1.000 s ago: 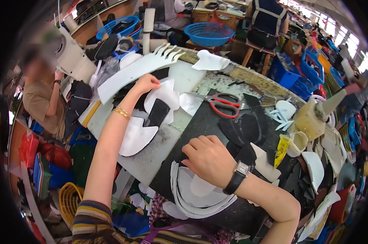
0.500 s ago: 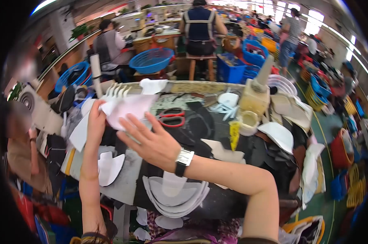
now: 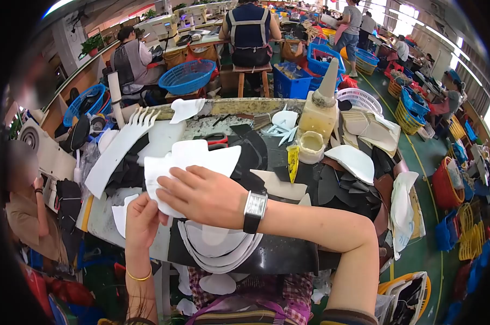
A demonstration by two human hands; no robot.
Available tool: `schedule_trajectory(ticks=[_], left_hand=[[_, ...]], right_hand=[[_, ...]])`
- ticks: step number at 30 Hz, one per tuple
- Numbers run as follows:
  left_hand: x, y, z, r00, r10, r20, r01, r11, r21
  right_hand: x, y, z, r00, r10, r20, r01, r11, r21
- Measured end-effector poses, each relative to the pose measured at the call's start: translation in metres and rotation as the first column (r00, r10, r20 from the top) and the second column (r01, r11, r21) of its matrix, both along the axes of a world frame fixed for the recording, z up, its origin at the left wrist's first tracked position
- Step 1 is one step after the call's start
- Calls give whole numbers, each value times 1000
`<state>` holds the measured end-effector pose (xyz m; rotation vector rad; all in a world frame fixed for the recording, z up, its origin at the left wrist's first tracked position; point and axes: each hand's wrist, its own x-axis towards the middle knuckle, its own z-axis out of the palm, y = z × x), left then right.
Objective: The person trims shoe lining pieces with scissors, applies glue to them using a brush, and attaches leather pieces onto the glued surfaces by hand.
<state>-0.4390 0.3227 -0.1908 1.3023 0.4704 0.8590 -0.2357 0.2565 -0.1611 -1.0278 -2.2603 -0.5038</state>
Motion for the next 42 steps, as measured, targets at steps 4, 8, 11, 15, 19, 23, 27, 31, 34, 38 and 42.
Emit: schedule_trajectory(ticks=[4,8,11,15,19,23,27,31,34,38,42], left_hand=[[19,-13,4,933,356,-46,-323,888,328],[41,-20,-1,894,440,88,-439,817,373],[34,-34,-1,938,344,34,-332,872,360],[-29,-65,-3,972,207,-114,-217,973,-80],[-136,-48,-48,532,-165,-830,365,930,49],[-124,-60,-13,359,-148,-922,243,968,-61],[-34,-54,-36,852,123,509,293,694,-657],[-6,-22,-58,767,186,614,335,699,-631],[-57,-16,-50,669,270,693,245,800,-548],[-93,-29,-58,445,103,890,368,885,-286],[-81,-33,-60,424,-36,905,510,836,-205]], right_hand=[[-10,-2,9,765,-31,-643,-353,815,-459],[-8,7,16,632,-212,-746,-302,818,-489],[1,23,15,398,-524,-753,-433,616,-658],[9,46,6,734,-370,-570,138,902,-408],[27,42,28,906,-166,-390,9,928,-373],[4,30,43,995,29,-99,-46,984,-171],[-44,0,28,982,82,167,-49,980,-194],[-57,-10,-23,951,282,130,-247,941,-230],[-37,-46,-29,838,453,-304,-524,823,-219],[-11,-6,-75,977,115,-181,-202,779,-594],[-17,6,-81,954,-14,-301,-225,630,-743]])
